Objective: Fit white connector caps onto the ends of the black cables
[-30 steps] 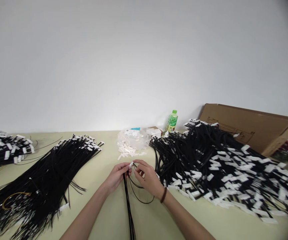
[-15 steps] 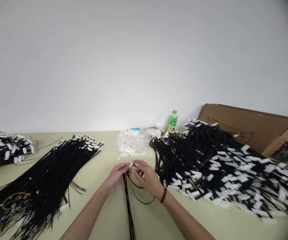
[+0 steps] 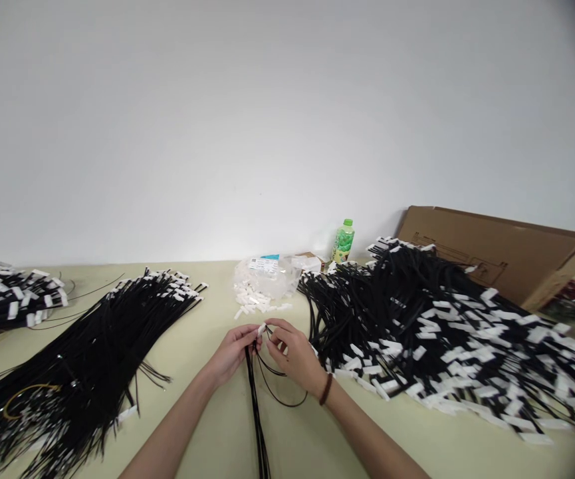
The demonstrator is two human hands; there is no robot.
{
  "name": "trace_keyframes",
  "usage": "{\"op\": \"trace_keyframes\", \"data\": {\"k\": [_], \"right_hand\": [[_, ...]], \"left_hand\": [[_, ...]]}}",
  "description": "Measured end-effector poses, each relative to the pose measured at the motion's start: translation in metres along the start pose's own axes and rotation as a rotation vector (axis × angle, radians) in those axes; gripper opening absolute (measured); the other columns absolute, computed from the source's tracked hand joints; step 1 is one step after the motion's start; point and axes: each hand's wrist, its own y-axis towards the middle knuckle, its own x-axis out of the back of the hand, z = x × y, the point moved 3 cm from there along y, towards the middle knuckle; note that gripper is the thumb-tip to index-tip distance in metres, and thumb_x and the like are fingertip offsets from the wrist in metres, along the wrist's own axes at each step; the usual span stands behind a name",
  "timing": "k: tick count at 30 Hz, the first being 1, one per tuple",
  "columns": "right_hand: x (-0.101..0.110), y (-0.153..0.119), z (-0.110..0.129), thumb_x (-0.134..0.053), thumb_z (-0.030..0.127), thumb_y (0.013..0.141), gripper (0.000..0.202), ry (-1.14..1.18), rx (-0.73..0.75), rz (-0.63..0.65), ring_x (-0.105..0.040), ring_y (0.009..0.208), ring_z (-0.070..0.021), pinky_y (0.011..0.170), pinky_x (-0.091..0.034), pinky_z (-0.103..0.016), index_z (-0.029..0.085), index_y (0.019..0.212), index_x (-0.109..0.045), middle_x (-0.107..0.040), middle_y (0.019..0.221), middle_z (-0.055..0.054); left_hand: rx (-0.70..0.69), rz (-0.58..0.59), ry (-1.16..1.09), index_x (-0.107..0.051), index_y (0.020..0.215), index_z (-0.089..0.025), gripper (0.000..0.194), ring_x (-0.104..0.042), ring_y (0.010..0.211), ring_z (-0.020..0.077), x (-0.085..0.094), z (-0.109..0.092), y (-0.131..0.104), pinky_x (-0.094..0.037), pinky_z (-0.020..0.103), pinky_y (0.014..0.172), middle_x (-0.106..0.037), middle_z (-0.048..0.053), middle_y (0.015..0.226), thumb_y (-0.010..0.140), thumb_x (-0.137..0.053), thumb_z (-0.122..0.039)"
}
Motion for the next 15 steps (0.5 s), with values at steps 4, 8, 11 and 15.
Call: {"op": "trace_keyframes", "data": {"k": [4, 8, 11, 15], "right_hand": [[0.0000, 0.0000, -0.0003, -0.047, 0.013, 0.079, 0.013, -0.003, 0.004, 0.000, -0.060, 0.078, -0.0135, 0.060, -0.048, -0.023, 0.018, 0.068, -0.051, -0.057, 0.109, -0.007], [0.0001, -0.0003, -0.0008, -0.047, 0.012, 0.079, 0.012, -0.011, 0.005, 0.004, -0.059, 0.073, -0.0123, 0.059, -0.048, -0.023, 0.018, 0.068, -0.051, -0.056, 0.111, -0.007], [0.0003, -0.0003, -0.0009, -0.047, 0.013, 0.079, 0.012, -0.023, 0.010, 0.003, -0.059, 0.072, -0.0119, 0.060, -0.048, -0.023, 0.018, 0.068, -0.051, -0.056, 0.112, -0.007], [0.0001, -0.0001, -0.0017, -0.048, 0.013, 0.078, 0.012, -0.024, 0.016, 0.005, -0.059, 0.073, -0.0121, 0.060, -0.048, -0.023, 0.018, 0.068, -0.051, -0.056, 0.111, -0.008]], "left_hand": [[0.001, -0.004, 0.001, -0.067, 0.088, -0.012, 0.031, -0.047, 0.062, 0.0114, 0.0002, 0.0001, 0.0000, -0.031, 0.024, 0.056, -0.056, 0.002, 0.067, 0.067, -0.069, -0.036], [0.001, -0.004, 0.004, -0.067, 0.088, -0.012, 0.033, -0.046, 0.062, 0.0114, -0.0009, -0.0008, -0.0003, -0.031, 0.024, 0.056, -0.057, 0.003, 0.067, 0.066, -0.070, -0.037], [0.005, -0.008, 0.002, -0.067, 0.087, -0.012, 0.032, -0.046, 0.061, 0.0111, -0.0017, -0.0017, -0.0008, -0.031, 0.024, 0.056, -0.057, 0.003, 0.067, 0.067, -0.069, -0.036], [0.016, -0.020, 0.002, -0.067, 0.087, -0.012, 0.032, -0.045, 0.060, 0.0108, -0.0020, -0.0022, -0.0012, -0.031, 0.024, 0.056, -0.056, 0.002, 0.066, 0.066, -0.070, -0.036]]}}
